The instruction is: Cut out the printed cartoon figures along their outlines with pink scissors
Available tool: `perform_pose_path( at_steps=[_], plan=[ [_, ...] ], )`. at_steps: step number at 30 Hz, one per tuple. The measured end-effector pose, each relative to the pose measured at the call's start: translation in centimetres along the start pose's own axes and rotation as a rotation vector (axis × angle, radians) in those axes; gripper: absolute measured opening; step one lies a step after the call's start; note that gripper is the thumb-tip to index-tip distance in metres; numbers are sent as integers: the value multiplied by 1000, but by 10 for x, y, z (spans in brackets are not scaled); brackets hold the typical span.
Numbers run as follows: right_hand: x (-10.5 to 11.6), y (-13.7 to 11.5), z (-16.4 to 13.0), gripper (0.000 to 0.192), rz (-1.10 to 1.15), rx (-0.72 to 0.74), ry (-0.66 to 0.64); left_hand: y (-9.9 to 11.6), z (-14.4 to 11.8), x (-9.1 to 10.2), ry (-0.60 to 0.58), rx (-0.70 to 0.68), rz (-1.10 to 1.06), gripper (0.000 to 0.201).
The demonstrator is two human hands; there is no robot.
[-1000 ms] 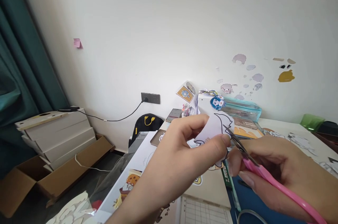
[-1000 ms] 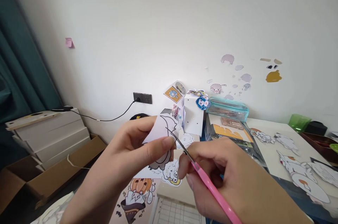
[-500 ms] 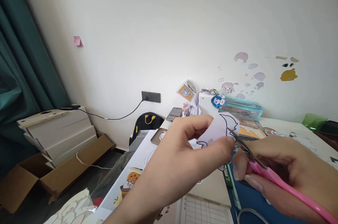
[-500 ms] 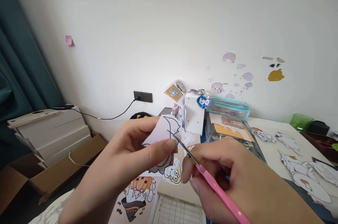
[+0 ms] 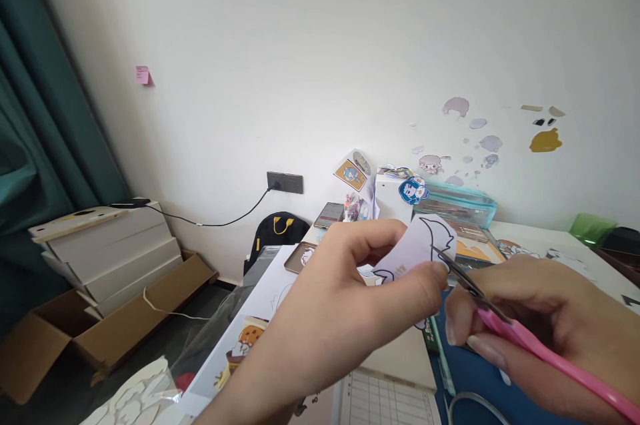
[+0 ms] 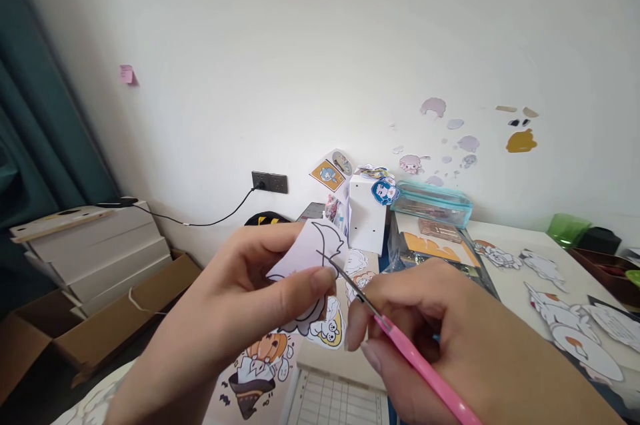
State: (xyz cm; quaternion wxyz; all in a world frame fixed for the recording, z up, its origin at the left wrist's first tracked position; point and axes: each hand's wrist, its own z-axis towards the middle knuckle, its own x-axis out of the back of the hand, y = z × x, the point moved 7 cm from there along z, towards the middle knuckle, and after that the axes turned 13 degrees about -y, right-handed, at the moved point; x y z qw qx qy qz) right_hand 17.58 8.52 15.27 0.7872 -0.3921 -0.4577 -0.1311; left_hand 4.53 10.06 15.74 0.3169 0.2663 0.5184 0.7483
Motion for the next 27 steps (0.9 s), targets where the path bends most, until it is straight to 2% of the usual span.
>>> perform_pose_path(
  at_steps=[5,18,27],
  plan=[
    [3,-2,1,23,-32,8,10,-1,0,2,38,26,37,14],
    [-1,0,0,23,-92,10,-23,5,3,1,2,16,85,16],
    [5,-3,-1,24,-168,17,13,6,2,2,0,40,130,14]
  ],
)
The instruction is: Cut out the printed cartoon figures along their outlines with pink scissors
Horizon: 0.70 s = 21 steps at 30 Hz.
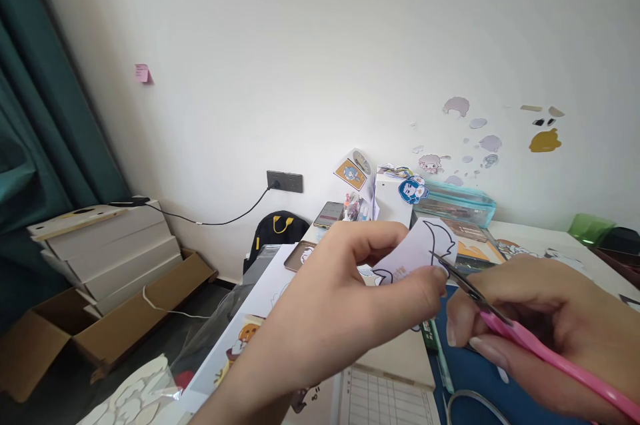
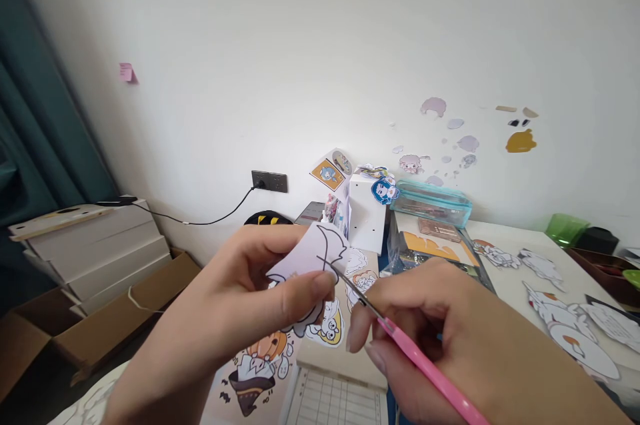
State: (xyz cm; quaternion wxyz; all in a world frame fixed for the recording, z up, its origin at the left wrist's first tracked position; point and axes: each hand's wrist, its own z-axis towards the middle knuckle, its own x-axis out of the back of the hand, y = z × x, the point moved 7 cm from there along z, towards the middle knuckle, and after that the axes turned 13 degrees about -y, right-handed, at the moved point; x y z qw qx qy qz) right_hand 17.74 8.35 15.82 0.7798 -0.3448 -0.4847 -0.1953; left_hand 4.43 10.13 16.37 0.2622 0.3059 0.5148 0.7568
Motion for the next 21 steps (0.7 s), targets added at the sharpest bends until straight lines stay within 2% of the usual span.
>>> perform_pose_path(
  at_steps=[3,9,16,21],
  plan=[
    [-4,6,-2,22,85,-34,-21,-2,1,-1,-4,10,1,15],
    [-14,21,-5,19,374,-120,-64,-3,3,5,98,1,26,20],
    [-18,20,0,10,545,-163,-62,0,3,7,136,-12,62,20],
    [-19,18,0,12,561,-148,-86,-4,3,5,96,5,-10,17]
  ],
)
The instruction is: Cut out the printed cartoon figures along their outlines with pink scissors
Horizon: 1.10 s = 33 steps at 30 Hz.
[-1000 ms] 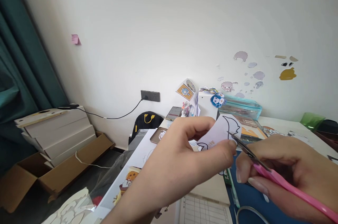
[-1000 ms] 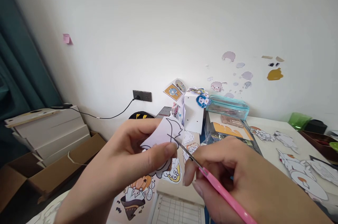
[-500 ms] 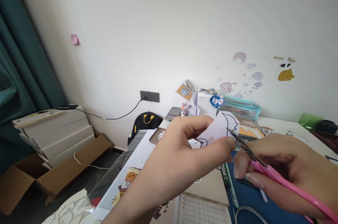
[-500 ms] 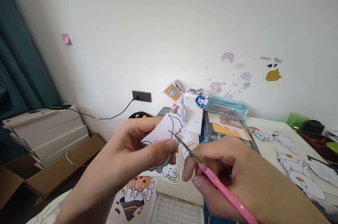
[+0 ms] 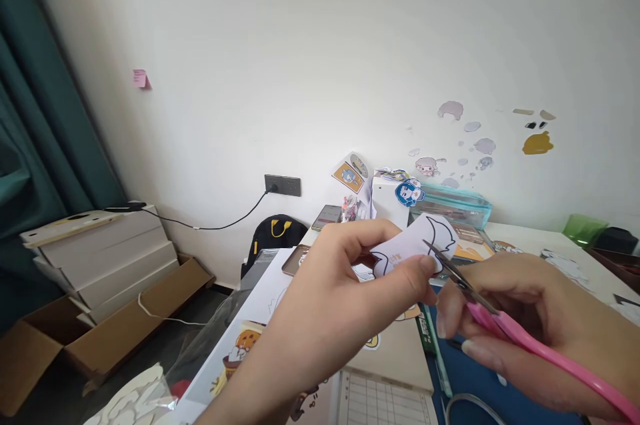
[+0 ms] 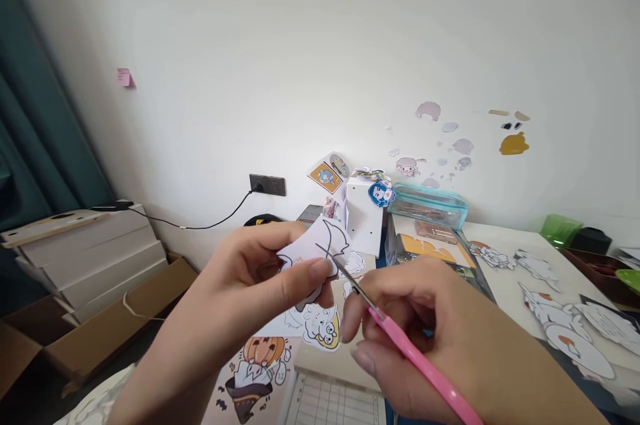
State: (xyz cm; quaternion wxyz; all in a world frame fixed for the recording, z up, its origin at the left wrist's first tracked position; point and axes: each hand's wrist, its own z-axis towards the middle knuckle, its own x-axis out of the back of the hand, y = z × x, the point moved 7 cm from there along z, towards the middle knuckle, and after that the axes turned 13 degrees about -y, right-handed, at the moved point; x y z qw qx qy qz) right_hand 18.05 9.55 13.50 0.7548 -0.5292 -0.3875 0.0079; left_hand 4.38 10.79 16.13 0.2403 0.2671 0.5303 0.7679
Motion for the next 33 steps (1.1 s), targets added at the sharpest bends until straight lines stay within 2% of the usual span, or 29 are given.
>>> perform_pose_path(
  at_steps=[7,13,17,22,25,33],
  plan=[
    [-1,2,0,15,23,-62,-30,-2,-3,0,-7,42,34,20],
    [-2,0,0,14,-33,-30,-35,-1,-1,-3,-38,-2,-58,20],
    [-1,-4,3,15,-82,-13,-26,-6,-3,-1,-11,55,-4,22],
    [1,-10,1,17,-169,76,14,-4,-3,1,7,43,30,21],
    [2,-6,-2,19,-156,58,46,-2,-2,0,10,29,-6,21],
    [1,-1,-1,18,-96,33,1,-2,-1,-1,-7,3,-40,20]
  ],
)
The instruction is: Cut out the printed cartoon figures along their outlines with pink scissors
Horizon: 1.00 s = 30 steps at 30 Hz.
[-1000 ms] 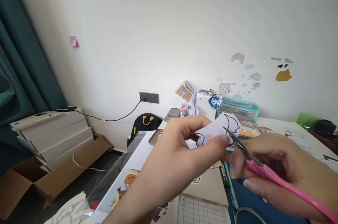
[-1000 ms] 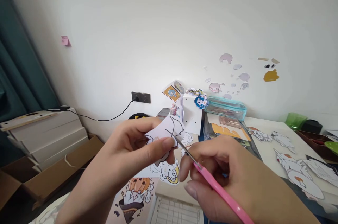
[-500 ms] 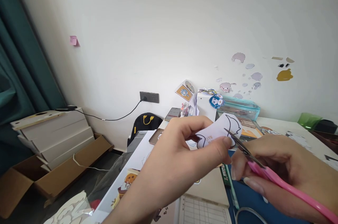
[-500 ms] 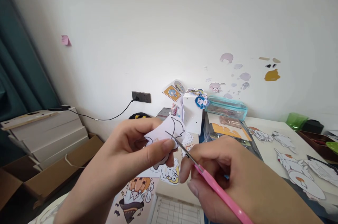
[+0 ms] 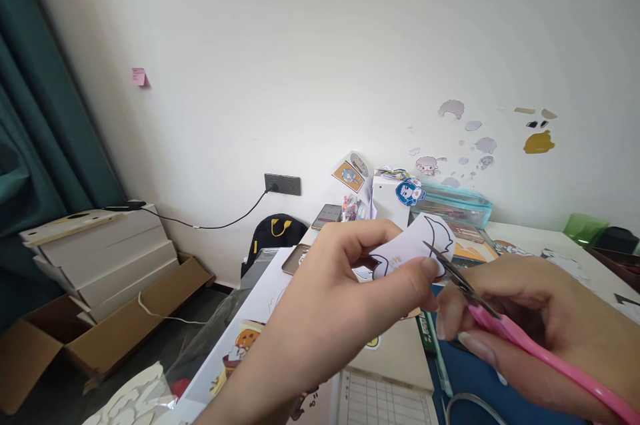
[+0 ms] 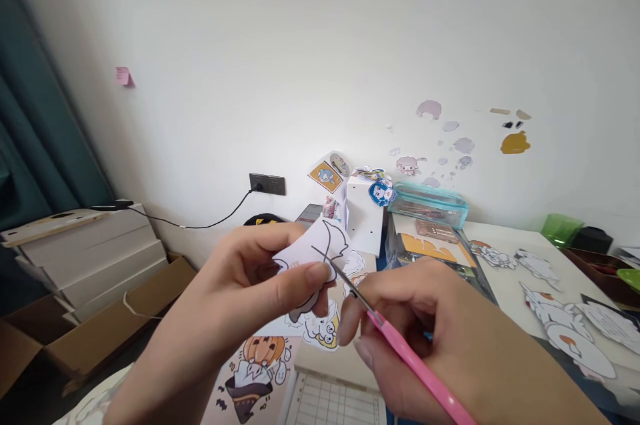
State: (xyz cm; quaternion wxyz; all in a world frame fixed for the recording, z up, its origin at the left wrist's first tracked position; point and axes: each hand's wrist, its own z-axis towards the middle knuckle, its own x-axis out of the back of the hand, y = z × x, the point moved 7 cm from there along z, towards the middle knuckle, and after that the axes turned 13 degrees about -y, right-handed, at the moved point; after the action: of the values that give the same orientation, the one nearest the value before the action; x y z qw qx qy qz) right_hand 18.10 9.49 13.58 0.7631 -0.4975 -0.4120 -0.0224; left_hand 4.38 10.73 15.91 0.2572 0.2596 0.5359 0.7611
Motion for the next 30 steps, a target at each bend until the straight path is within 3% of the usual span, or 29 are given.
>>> perform_pose_path(
  at_steps=[12,18,23,26,30],
  plan=[
    [-3,-3,3,16,-5,14,-41,-2,4,-1,-18,-30,-27,19],
    [0,4,1,7,73,-87,-39,0,3,-3,-13,-26,0,20],
    [13,16,-11,21,43,-256,-99,-1,4,3,49,2,89,19],
    [39,31,-29,26,-82,-370,27,-2,5,7,89,9,110,23],
    [71,46,-46,40,-77,-473,300,-5,9,4,151,-16,95,20]
  ],
)
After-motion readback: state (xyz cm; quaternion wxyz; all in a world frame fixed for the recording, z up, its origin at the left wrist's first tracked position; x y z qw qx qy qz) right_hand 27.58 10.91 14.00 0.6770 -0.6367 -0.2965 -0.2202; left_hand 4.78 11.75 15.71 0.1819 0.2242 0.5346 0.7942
